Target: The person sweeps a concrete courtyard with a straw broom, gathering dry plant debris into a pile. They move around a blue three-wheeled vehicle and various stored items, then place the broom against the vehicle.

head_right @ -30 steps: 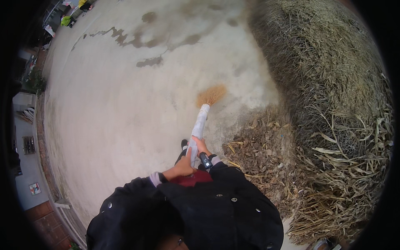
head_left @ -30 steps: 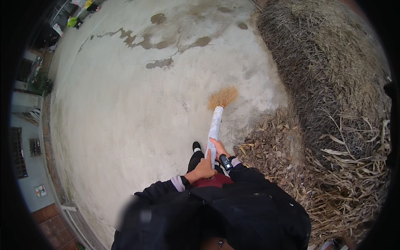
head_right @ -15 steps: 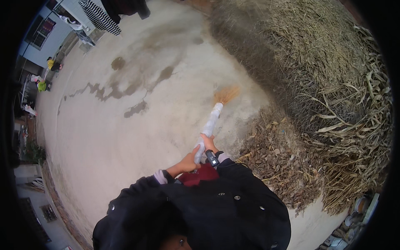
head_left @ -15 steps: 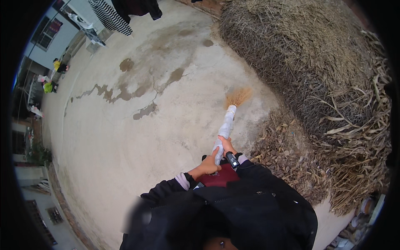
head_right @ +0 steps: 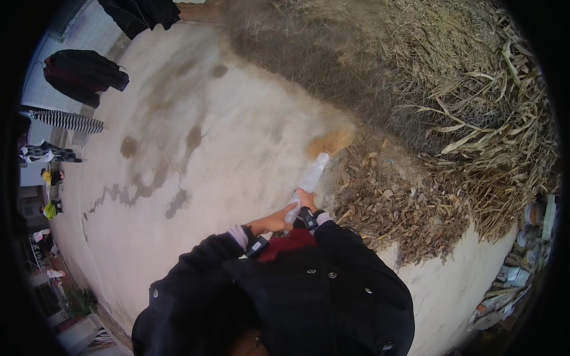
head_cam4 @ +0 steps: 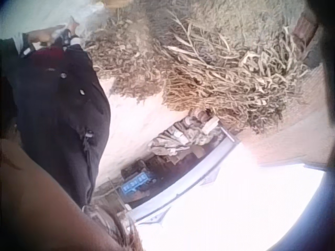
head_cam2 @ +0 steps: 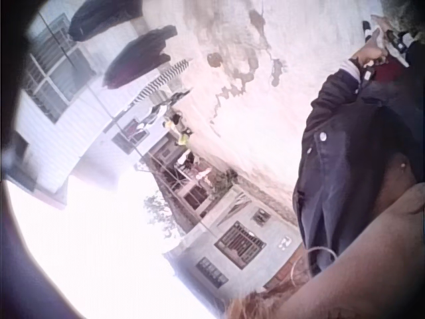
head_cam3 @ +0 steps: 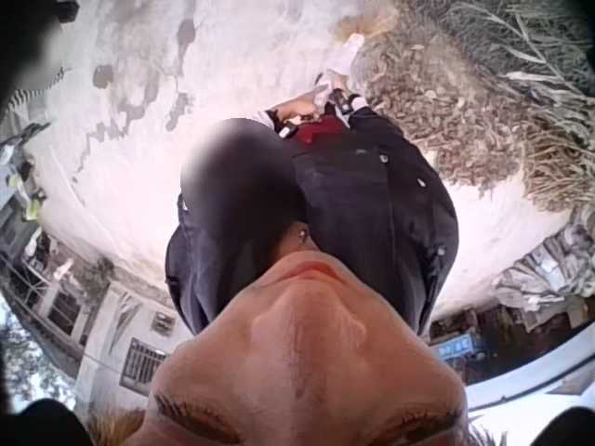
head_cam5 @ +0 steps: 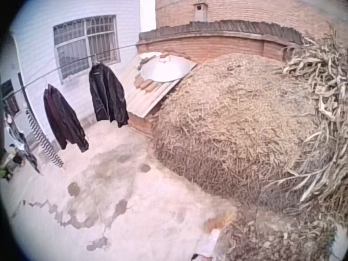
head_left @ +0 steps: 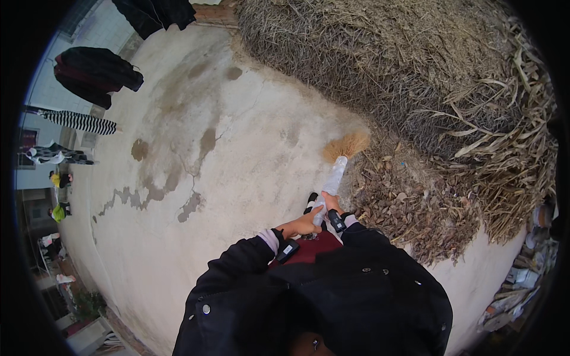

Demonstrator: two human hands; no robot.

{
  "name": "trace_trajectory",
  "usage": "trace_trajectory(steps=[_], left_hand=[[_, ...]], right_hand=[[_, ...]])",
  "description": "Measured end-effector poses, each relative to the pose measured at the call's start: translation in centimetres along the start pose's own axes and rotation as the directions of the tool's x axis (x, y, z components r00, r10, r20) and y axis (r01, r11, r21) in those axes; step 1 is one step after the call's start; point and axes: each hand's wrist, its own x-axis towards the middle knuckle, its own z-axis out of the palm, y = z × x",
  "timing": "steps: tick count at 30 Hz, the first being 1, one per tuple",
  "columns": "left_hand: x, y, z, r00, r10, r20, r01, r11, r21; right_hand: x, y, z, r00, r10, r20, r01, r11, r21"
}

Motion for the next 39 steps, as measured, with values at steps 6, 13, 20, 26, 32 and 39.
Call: trace_trajectory(steps=[6,13,20,26,32,39], left_hand=[[-2.4,7.8,-5.6,0.973,-0.143,0.183,0.162,0.982,-0.097],[-3.1,14.5,-8.5,0.962,-0.082,0.261,0.042,0.987,0.155],[-0.5,16.9,-10.9,0.781,-0.108,0.615,-0.117,0.942,0.315],[-0.3,18.1,-5.5,0.552,-0.173,0.816,-0.338,0.848,0.408],[-1.6,14.6,1.9,0.345,-0.429,0.835,-0.115,0.864,0.491],[-2.3,7.7,14.5,0.034,-0.772,0.634,-0.042,0.633,0.773]], right_hand=[[-5.2,-6.3,2.1,0.982,-0.187,0.005,0.185,0.978,0.092],[-9.7,-11.4,4.3,0.988,-0.12,0.1,0.09,0.961,0.261],[-12.5,-11.6,1.9,0.93,-0.187,-0.316,0.334,0.79,0.515],[-16.6,-6.6,-2.8,0.846,-0.152,-0.511,0.533,0.227,0.815],[-18.2,4.3,-6.3,0.635,0.219,-0.741,0.695,0.259,0.671],[-19.0,19.9,-10.8,0.483,0.788,-0.382,0.463,0.141,0.875]])
